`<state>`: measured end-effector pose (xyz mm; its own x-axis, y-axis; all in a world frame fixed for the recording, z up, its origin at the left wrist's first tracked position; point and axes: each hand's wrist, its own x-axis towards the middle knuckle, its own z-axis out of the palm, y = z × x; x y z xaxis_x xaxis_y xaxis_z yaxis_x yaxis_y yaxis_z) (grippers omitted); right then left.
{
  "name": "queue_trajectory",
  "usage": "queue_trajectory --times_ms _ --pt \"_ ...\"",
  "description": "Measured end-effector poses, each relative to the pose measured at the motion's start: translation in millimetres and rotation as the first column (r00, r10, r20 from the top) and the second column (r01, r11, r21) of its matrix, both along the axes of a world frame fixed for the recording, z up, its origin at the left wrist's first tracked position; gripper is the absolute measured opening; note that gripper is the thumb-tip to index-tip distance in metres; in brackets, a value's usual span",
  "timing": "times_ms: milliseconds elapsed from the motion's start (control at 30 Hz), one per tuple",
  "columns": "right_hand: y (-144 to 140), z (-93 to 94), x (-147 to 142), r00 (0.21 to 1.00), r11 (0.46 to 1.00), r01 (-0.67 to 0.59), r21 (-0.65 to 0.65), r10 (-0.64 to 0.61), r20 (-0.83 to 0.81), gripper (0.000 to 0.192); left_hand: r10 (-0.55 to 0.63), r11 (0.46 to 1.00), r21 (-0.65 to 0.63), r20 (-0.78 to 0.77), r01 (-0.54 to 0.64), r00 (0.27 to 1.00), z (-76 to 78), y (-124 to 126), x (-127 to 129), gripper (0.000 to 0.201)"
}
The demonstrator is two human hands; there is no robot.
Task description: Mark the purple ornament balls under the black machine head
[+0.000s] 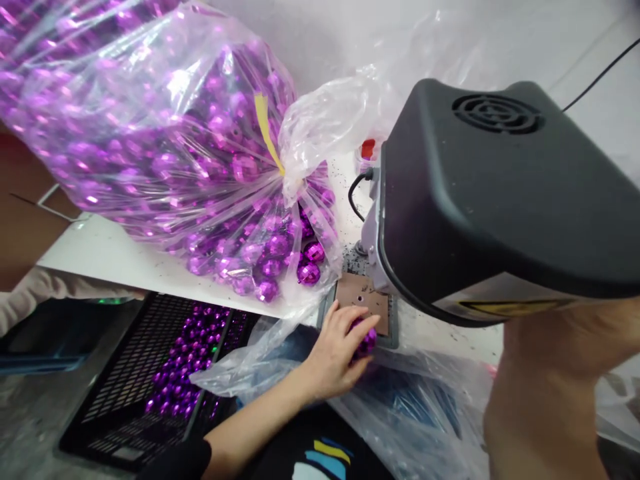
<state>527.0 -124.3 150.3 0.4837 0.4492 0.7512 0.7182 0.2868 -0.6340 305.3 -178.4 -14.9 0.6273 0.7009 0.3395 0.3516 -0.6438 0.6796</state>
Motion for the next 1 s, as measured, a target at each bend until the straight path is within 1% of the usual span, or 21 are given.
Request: queue_trajectory --times_ms 67,100,167,200,233,267,300,367,400,467,533,567,600,633,667,733,767,800,833,900,1000 --pt "-1 -0.5 1 1.000 1.000 -0.010 0.013 0.010 -0.003 0.056 -0.012 1.000 0.015 0.000 0.012 1.000 7.9 2 -10 0.074" --pt "-1 0.1 0 1.000 1.000 -0.012 0.023 0.012 0.001 0.054 0.027 0.999 0.028 0.017 -0.028 0.999 11.6 8 -15 0.070" --pt "-1 2.1 -1 1.000 1.000 -0.009 0.022 0.008 0.026 0.049 0.220 0.972 0.072 0.032 -0.222 0.975 16.9 28 -25 0.049" --pt "0 3.1 -2 0.999 1.000 0.003 0.017 -0.004 0.039 0.048 0.351 0.931 0.108 0.007 -0.349 0.936 18.0 41 -29 0.041" --pt "0 3.9 -3 0.999 1.000 0.014 0.010 -0.015 0.047 0.047 0.460 0.882 0.148 -0.057 -0.448 0.886 18.1 54 -32 0.038" --pt "0 4.5 -4 0.999 1.000 0.019 0.007 -0.020 0.051 0.047 0.516 0.852 0.190 -0.149 -0.488 0.843 17.3 67 -35 0.037" --pt "0 5.0 -5 0.998 1.000 0.023 0.008 -0.023 0.055 0.050 0.538 0.840 0.228 -0.245 -0.492 0.806 16.1 78 -36 0.037" --pt "0 5.5 -5 0.998 1.000 0.017 0.017 -0.017 0.059 0.056 0.519 0.855 0.261 -0.400 -0.449 0.756 13.9 93 -40 0.040" --pt "0 5.8 -5 0.998 1.000 0.004 0.020 -0.005 0.061 0.058 0.504 0.864 0.251 -0.432 -0.437 0.748 13.9 97 -41 0.042" --pt "0 6.1 -4 0.998 1.000 -0.012 0.007 0.012 0.056 0.057 0.499 0.865 0.169 -0.388 -0.472 0.775 17.6 100 -46 0.045" --pt "2 6.3 -1 0.999 1.000 -0.026 -0.011 0.027 0.035 0.050 0.515 0.845 -0.040 -0.207 -0.534 0.832 26.3 96 -51 0.048" --pt "4 6.3 0 0.999 0.999 -0.035 -0.015 0.035 0.027 0.048 0.517 0.826 -0.213 -0.083 -0.521 0.852 31.8 92 -52 0.049" --pt "7 6.3 1 0.999 0.999 -0.047 -0.014 0.048 0.018 0.046 0.510 0.792 -0.415 0.046 -0.448 0.859 37.1 87 -52 0.049" --pt "9 6.3 2 0.998 0.998 -0.063 -0.010 0.063 0.009 0.046 0.496 0.732 -0.609 0.170 -0.305 0.851 41.8 82 -50 0.048" --pt "12 6.3 3 0.997 0.997 -0.081 -0.008 0.080 -0.004 0.047 0.483 0.642 -0.758 0.279 -0.119 0.830 45.3 76 -47 0.047" --pt "17 6.9 3 0.995 0.995 -0.094 -0.016 0.094 -0.034 0.050 0.473 0.421 -0.879 0.423 0.224 0.773 47.4 65 -36 0.044" --pt "18 7.3 3 0.995 0.996 -0.092 -0.019 0.091 -0.044 0.052 0.483 0.335 -0.884 0.458 0.326 0.747 45.9 60 -30 0.044" --pt "19 7.8 2 0.995 0.996 -0.084 -0.019 0.083 -0.047 0.053 0.496 0.279 -0.881 0.474 0.383 0.728 43.1 57 -23 0.044" --pt "19 8.2 2 0.996 0.997 -0.078 -0.016 0.077 -0.041 0.054 0.507 0.247 -0.879 0.477 0.408 0.718 39.2 55 -17 0.044" --pt "18 8.5 2 0.996 0.997 -0.082 -0.007 0.082 -0.023 0.054 0.513 0.239 -0.887 0.461 0.395 0.724 30.3 54 -8 0.047" --pt "16 7.3 3 0.995 0.995 -0.102 -0.006 0.102 0.006 0.053 0.512 0.321 -0.908 0.406 0.270 0.757 19.5 55 0 0.051"
